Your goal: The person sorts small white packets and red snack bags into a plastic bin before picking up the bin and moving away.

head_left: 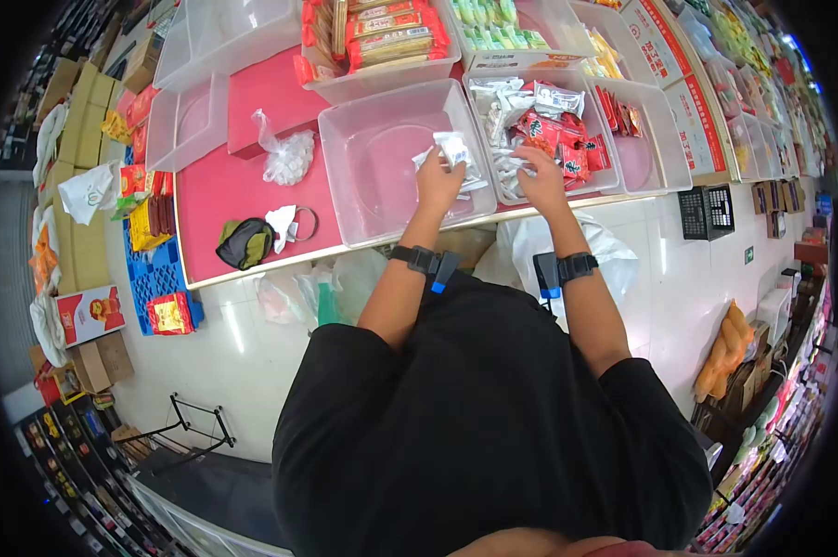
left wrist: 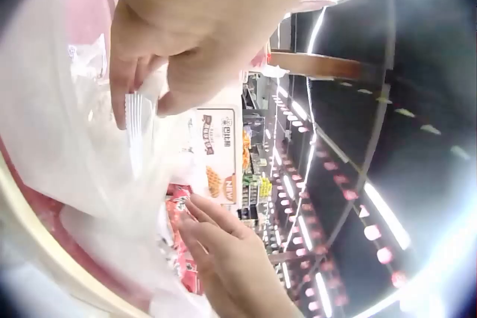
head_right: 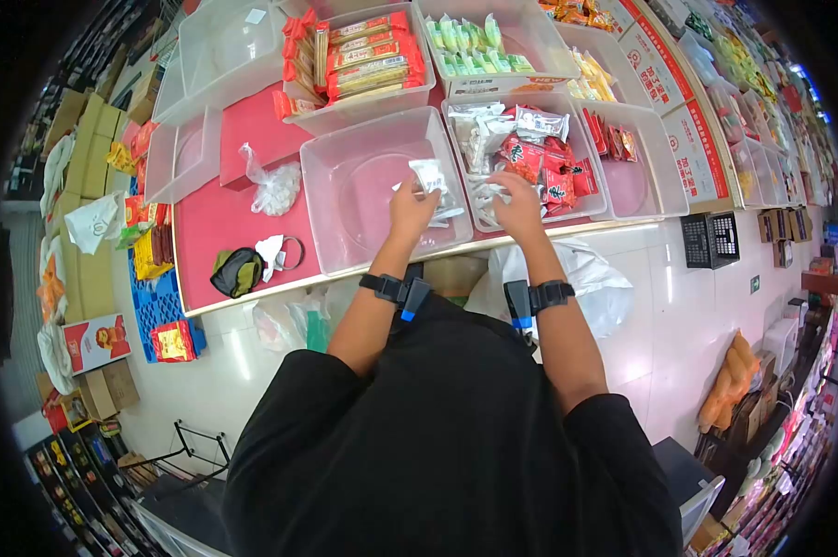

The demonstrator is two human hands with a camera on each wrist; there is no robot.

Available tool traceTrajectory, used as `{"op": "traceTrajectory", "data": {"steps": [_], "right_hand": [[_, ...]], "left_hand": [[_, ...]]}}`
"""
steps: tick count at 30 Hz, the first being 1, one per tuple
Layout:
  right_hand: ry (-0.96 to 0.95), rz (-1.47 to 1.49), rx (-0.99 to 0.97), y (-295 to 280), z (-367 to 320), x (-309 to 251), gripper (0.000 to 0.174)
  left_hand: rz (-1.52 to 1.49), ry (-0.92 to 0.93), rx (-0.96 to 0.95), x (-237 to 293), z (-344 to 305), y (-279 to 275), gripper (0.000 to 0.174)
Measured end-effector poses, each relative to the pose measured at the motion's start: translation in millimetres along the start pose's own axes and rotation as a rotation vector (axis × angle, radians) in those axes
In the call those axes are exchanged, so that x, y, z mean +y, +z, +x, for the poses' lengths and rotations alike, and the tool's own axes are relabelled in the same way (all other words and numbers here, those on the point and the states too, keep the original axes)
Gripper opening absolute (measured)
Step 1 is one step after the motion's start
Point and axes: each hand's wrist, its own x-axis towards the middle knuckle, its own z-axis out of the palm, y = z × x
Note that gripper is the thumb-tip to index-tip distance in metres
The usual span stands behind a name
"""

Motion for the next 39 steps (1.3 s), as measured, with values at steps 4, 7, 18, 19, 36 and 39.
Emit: {"op": "traceTrajectory", "data": {"steps": [4,7,18,19,36,39], "right_hand": [[-0.084,-0.366,-0.098,-7,2,33,0.060],[0.032,-0.453,-0.163,-3,6,35,0.070],[0.000,-0.791,-0.421,14,30,10,0.070],[-0.011,-0.807,-0.401,17,29,12,0.067],[0.146,-0.079,-0.146,-56,6,-25,0.045],[0.436,0.240,-0.095,-50,-12,-68,0.044]], "left_hand": [[0.438,0.115,-0.100,2,-9,-15,0.053],[0.561,0.102,0.017,5,-20,-10,0.046],[0.290,0.205,0.129,-1,-30,5,0.024],[0.250,0.218,0.103,-3,-31,6,0.023],[-0.447,-0.042,-0.169,38,-47,-9,0.023],[-0.476,-0.106,-0.240,49,-46,-8,0.029]]}}
